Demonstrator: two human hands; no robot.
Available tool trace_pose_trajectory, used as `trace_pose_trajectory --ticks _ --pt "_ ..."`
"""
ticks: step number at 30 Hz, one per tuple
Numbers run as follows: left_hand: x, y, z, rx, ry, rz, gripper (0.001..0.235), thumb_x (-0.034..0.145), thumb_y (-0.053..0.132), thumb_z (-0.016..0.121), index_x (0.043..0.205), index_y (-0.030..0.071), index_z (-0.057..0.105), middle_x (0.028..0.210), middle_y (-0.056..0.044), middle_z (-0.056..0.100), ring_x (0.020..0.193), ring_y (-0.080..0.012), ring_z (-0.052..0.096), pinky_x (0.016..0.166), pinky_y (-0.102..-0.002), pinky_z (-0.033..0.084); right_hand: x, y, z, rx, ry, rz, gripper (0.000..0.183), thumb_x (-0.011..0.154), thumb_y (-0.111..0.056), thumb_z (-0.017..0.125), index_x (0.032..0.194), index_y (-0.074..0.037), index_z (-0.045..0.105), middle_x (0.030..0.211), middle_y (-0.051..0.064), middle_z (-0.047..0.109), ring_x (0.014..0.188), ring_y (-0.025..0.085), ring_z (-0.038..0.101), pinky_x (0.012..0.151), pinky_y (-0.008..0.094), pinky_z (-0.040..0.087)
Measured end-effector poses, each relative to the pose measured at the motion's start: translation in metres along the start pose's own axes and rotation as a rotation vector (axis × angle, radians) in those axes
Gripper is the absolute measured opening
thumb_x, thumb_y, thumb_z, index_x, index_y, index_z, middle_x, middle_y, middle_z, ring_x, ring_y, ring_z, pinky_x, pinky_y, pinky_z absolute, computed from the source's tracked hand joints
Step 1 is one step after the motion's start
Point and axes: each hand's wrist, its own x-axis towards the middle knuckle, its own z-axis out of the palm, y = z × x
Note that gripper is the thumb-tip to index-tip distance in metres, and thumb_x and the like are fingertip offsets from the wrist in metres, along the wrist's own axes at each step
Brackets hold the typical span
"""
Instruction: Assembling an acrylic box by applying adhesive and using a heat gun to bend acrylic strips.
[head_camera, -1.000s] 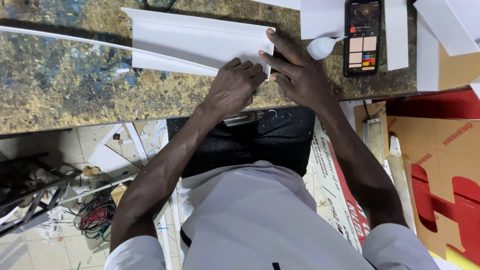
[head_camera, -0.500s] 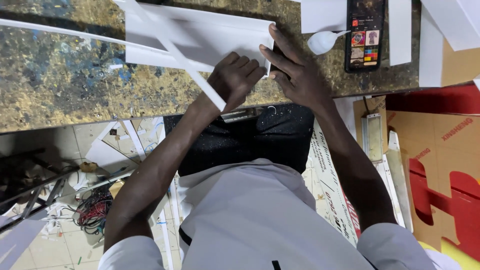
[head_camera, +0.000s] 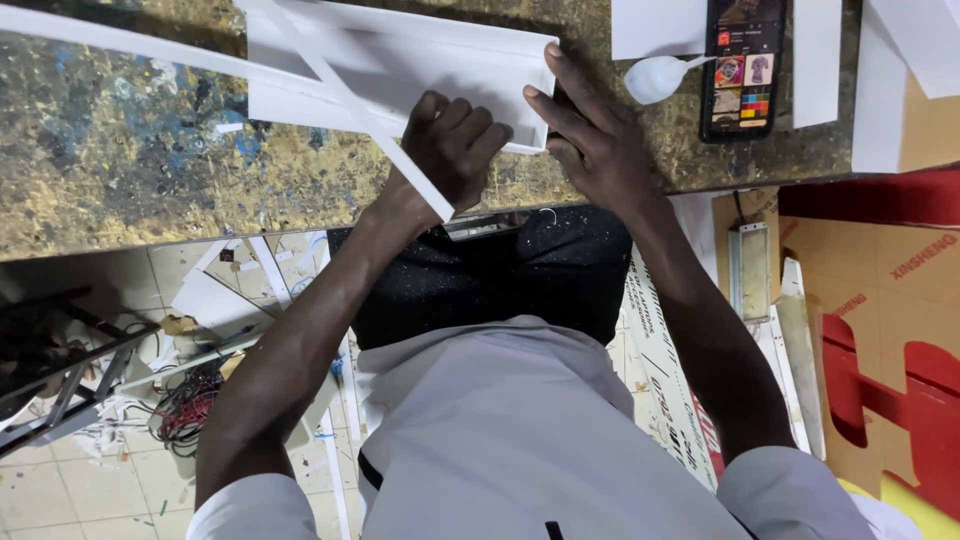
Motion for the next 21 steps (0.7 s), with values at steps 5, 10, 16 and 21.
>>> trace_pose_trajectory --ticks 5,10,16,21 --pt "0.01 0.002 -0.017 0.009 -0.048 0.019 0.024 0.086 0.001 0.071 0.104 0.015 0.065 0.09 -0.003 0.062 0.08 -0.0254 0.054 0.084 -0.04 0.036 0.0 -0.003 -0.011 0.007 -0.104 0.014 0.081 0.118 0.014 0.08 0.185 -0.017 0.046 0.195 0.007 0.019 0.181 0.04 0.031 0.127 0.054 0.062" --pt "0.013 0.002 -0.022 0.017 -0.049 0.022 0.022 0.087 0.003 0.073 0.105 0.015 0.068 0.093 -0.002 0.066 0.082 -0.0258 0.058 0.083 -0.039 0.037 0.007 0.005 -0.019 -0.234 -0.156 -0.067 0.088 0.105 0.005 0.097 0.179 -0.018 0.056 0.19 0.018 0.032 0.168 0.043 0.057 0.115 0.056 0.069" --pt "0.007 0.003 -0.02 0.01 -0.072 0.017 0.024 0.107 0.009 0.064 0.126 0.014 0.077 0.101 -0.002 0.071 0.087 -0.0258 0.062 0.085 -0.04 0.039 0.011 0.006 -0.021 -0.186 -0.241 -0.091 0.092 0.109 0.012 0.087 0.183 -0.026 0.047 0.189 0.024 0.031 0.168 0.05 0.053 0.103 0.061 0.069" --pt "-0.007 0.001 -0.002 0.035 -0.037 0.034 0.023 0.097 0.001 0.074 0.112 0.018 0.068 0.098 0.003 0.073 0.089 -0.0233 0.055 0.09 -0.04 0.036 0.005 -0.015 -0.021 -0.234 -0.241 0.024 0.09 0.12 -0.001 0.08 0.191 -0.023 0.03 0.196 0.011 0.013 0.181 0.047 0.025 0.134 0.069 0.05"
